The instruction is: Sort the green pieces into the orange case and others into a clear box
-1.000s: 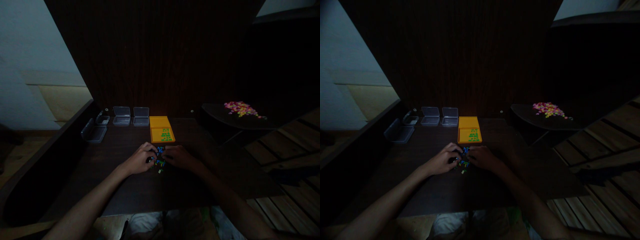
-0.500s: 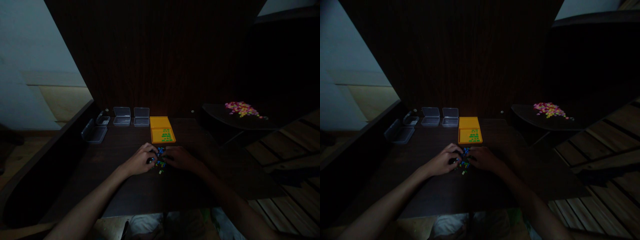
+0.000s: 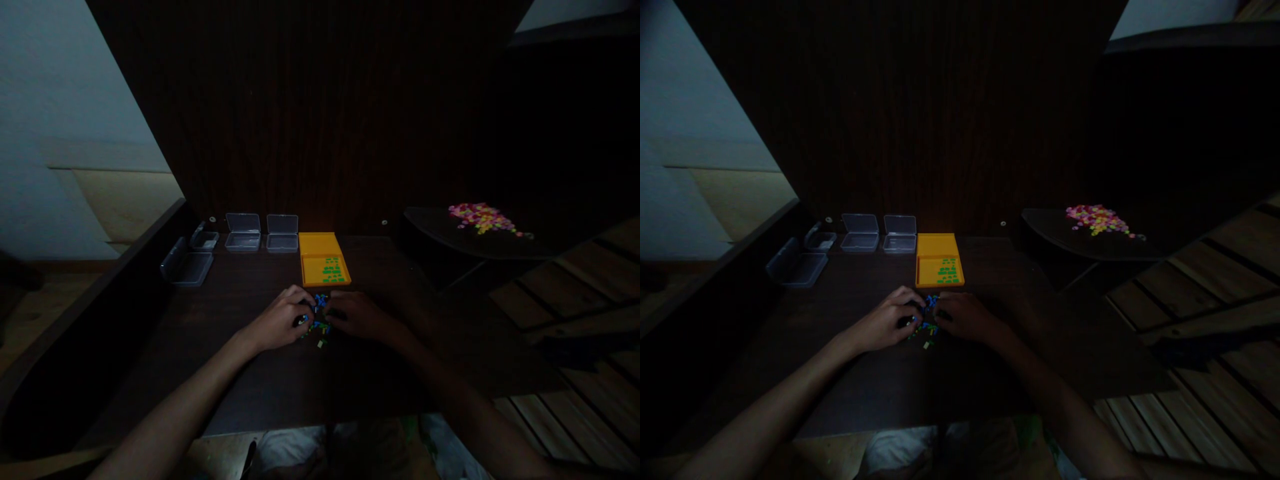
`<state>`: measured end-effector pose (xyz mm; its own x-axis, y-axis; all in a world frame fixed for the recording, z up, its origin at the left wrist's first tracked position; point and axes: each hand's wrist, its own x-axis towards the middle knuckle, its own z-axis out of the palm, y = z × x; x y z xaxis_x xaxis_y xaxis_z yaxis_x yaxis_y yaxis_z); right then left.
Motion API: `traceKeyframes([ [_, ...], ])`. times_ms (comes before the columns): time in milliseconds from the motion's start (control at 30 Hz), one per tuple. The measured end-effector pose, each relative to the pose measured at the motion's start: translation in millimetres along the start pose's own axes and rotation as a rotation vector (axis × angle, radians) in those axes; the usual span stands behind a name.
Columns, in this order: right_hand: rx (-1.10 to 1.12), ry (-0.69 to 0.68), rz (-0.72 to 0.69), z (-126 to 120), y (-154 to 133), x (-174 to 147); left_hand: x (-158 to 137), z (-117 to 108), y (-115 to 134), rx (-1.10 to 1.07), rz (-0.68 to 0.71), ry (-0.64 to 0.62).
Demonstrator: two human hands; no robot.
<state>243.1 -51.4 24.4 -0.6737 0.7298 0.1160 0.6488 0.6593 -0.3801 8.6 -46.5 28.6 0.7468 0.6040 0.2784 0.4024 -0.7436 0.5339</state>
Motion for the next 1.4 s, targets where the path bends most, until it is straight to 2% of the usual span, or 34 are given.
traceKeyframes([
  [300, -0.019, -0.037, 0.023, -1.2, -3.7, 3.1, 0.3, 0.0, 1.6, 0.035, -0.009, -0.005],
  [433, -0.006, -0.008, 0.012, -8.8, -3.1, 3.9, 0.0, -1.1, 2.6, 0.047, 0.002, -0.009],
  [600, 0.071, 0.075, -0.045, -35.4, 17.7, 20.6, -0.3, -0.1, 1.2, 0.08, -0.001, -0.008],
  [700, 0.039, 0.095, -0.013, -48.2, 37.8, 38.2, -0.2, 0.9, 0.8, 0.081, 0.003, -0.003],
  [900, -0.035, -0.037, 0.029, -47.3, 62.2, 62.4, -0.1, 0.9, 1.5, 0.075, -0.005, -0.008],
  [1267, -0.069, -0.136, -0.009, -46.9, 57.7, 69.6, -1.1, 0.5, 1.3, 0.082, -0.004, -0.013],
  [1400, -0.095, -0.124, -0.02, -49.8, 57.0, 67.1, -1.7, 1.5, 0.1, 0.075, 0.004, -0.002],
])
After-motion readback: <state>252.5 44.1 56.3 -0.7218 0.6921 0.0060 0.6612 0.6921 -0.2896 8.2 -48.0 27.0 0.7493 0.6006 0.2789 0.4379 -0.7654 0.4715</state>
